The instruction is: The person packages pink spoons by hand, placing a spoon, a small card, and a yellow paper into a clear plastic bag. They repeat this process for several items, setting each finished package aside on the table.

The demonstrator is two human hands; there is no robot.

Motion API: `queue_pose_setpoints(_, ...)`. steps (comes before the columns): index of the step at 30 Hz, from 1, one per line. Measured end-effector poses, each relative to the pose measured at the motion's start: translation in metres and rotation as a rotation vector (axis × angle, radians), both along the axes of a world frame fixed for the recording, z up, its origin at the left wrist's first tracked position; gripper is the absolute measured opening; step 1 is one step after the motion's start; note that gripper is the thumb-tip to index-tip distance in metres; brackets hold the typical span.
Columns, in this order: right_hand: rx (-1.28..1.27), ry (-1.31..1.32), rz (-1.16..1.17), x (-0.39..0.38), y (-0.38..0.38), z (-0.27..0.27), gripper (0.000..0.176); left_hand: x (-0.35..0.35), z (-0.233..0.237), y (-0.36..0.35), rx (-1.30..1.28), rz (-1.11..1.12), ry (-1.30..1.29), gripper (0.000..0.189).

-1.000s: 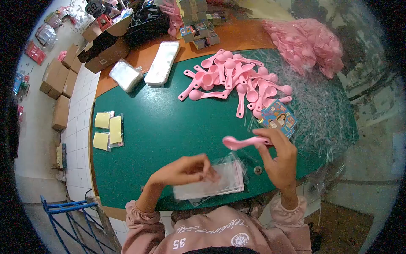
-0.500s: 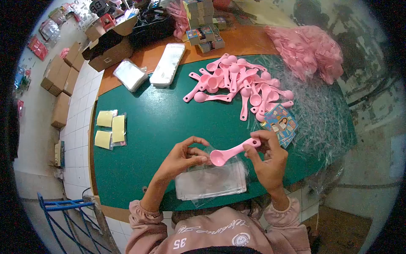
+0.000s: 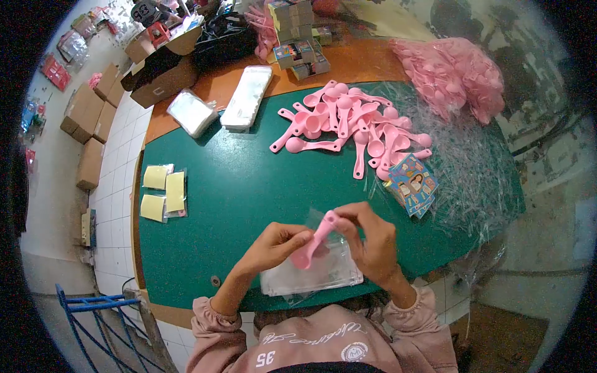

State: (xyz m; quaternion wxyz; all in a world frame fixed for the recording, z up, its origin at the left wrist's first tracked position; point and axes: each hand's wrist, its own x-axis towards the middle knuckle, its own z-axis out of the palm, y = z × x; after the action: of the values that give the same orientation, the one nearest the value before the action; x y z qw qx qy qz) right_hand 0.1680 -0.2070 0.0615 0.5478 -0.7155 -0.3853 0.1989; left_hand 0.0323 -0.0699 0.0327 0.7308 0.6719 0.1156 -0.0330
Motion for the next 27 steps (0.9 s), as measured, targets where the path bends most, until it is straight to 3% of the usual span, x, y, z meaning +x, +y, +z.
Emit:
queue_pose_setpoints(2, 0.123, -0.399, 0.314, 0.006, 0.0, 0.001, 0.036, 0.002, 0.011, -0.001, -0.089, 0.156, 0.048, 0.031)
queue_pose_setpoints(3, 0.036, -0.441, 0.413, 0.005, -0.002, 0.004, 0.048, 0.004, 0.005, -0.004, -0.125, 0.196, -0.071, 0.034)
queue_pose_setpoints(6, 0.094, -0.311, 0.513, 0.018, -0.005, 0.009, 0.045, 0.002, 0.011, 0.0, -0.138, 0.181, -0.055, 0.031)
queue_pose_setpoints(7, 0.094, -0.065, 0.367, 0.033, -0.012, 0.008, 0.037, 0.001, 0.016, 0.002, -0.139, 0.177, -0.053, 0.031)
queue_pose_setpoints(9, -0.154, -0.256, -0.106, 0.074, -0.022, 0.018, 0.031, -0.002, 0.022, 0.007, -0.2, 0.25, -0.089, 0.031)
queue_pose_setpoints(11, -0.402, -0.721, -0.376, 0.124, -0.043, -0.013, 0.029, -0.006, 0.021, 0.015, -0.178, 0.256, -0.137, 0.031)
queue_pose_setpoints(15, -0.592, -0.729, -0.351, 0.147, -0.062, -0.043, 0.025, -0.002, 0.025, 0.025, -0.126, 0.271, -0.149, 0.031)
queue_pose_setpoints(17, -0.587, -0.435, -0.455, 0.136, -0.053, -0.031, 0.023, -0.001, 0.023, 0.03, -0.087, 0.271, -0.133, 0.03)
queue_pose_setpoints(18, -0.589, -0.43, -0.449, 0.135, -0.053, -0.03, 0.023, 0.001, 0.022, 0.035, -0.076, 0.268, -0.074, 0.03)
queue_pose_setpoints(21, -0.593, -0.505, -0.526, 0.137, -0.056, -0.027, 0.02, 0.005, 0.017, 0.042, -0.067, 0.274, -0.035, 0.029)
queue_pose_setpoints(23, -0.53, -1.011, -0.54, 0.14, -0.06, -0.021, 0.015, 0.009, 0.016, 0.044, -0.074, 0.288, -0.058, 0.028)
queue_pose_setpoints(24, -0.53, -1.013, -0.534, 0.135, -0.054, -0.01, 0.015, 0.012, 0.015, 0.044, -0.068, 0.284, -0.07, 0.028)
queue_pose_setpoints(26, -0.225, -0.51, -0.466, 0.108, -0.026, 0.022, 0.013, 0.015, 0.013, 0.042, -0.063, 0.279, -0.079, 0.028)
queue_pose_setpoints(27, -0.159, -0.432, -0.34, 0.094, -0.014, 0.03, 0.012, 0.016, 0.011, 0.041, -0.045, 0.271, -0.1, 0.029)
